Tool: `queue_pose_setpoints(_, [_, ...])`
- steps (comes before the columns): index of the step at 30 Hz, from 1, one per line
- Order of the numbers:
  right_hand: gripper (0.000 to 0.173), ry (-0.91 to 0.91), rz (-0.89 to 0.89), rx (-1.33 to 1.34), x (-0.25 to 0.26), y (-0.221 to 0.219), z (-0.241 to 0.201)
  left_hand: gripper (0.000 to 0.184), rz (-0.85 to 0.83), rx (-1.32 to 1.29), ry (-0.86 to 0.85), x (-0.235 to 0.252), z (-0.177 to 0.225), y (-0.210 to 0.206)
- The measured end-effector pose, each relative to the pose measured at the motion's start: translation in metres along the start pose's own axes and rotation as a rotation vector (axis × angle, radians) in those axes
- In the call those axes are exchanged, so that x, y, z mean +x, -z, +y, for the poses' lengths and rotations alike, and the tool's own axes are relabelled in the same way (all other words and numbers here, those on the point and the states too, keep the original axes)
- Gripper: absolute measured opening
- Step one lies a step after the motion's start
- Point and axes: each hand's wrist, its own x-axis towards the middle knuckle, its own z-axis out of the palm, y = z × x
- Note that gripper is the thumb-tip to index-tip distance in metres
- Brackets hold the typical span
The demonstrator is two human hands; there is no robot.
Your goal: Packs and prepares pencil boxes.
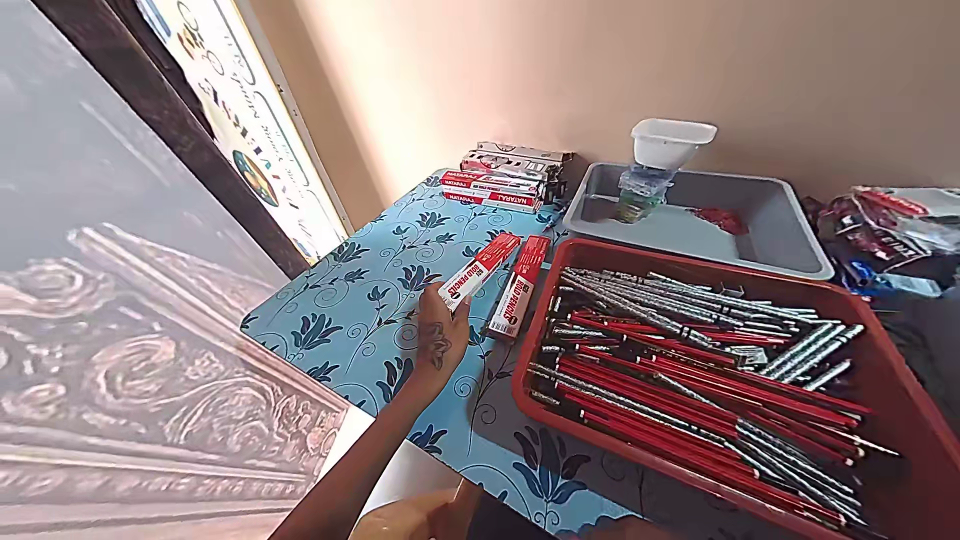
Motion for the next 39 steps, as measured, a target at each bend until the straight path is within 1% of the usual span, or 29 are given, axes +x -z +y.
queue_pose_setpoints(7, [0.026, -0.016, 0.000, -0.020, -0.002, -0.001, 0.000, 0.047, -0.011, -0.022, -0.036, -0.005, 0.005, -0.004])
queue_pose_setpoints(10, [0.026, -0.030, -0.003, -0.033, -0.001, 0.000, -0.002, 0.049, 0.011, -0.026, -0.047, -0.001, 0.002, -0.002])
queue_pose_setpoints(15, [0.025, -0.038, -0.004, -0.053, 0.000, 0.000, -0.003, 0.045, 0.064, 0.033, -0.107, 0.008, -0.006, 0.005])
queue_pose_setpoints(17, [0.025, -0.052, -0.004, -0.038, 0.000, 0.000, -0.003, 0.045, 0.084, 0.066, -0.159, 0.010, -0.009, 0.007])
queue_pose_setpoints(19, [0.025, -0.069, -0.006, -0.028, 0.000, 0.001, -0.005, 0.044, 0.115, 0.119, -0.255, 0.012, -0.015, 0.008])
queue_pose_setpoints(21, [0.025, -0.078, -0.013, -0.026, 0.000, 0.001, -0.006, 0.045, 0.111, 0.155, -0.302, 0.013, -0.019, 0.007])
queue_pose_setpoints(28, [0.026, -0.085, -0.020, -0.008, -0.001, 0.000, -0.004, 0.047, 0.028, 0.147, -0.232, 0.009, -0.012, 0.003])
queue_pose_setpoints(32, [0.027, -0.092, -0.036, -0.010, -0.001, 0.000, -0.004, 0.047, -0.081, 0.166, -0.175, 0.009, -0.011, 0.001])
queue_pose_setpoints(35, [0.026, -0.090, -0.038, -0.018, 0.000, 0.000, -0.004, 0.049, -0.122, 0.187, -0.141, 0.010, -0.009, 0.001])
queue_pose_setpoints(39, [0.026, -0.105, -0.057, 0.005, 0.001, 0.001, -0.004, 0.048, -0.152, 0.173, -0.145, 0.012, -0.008, 0.001])
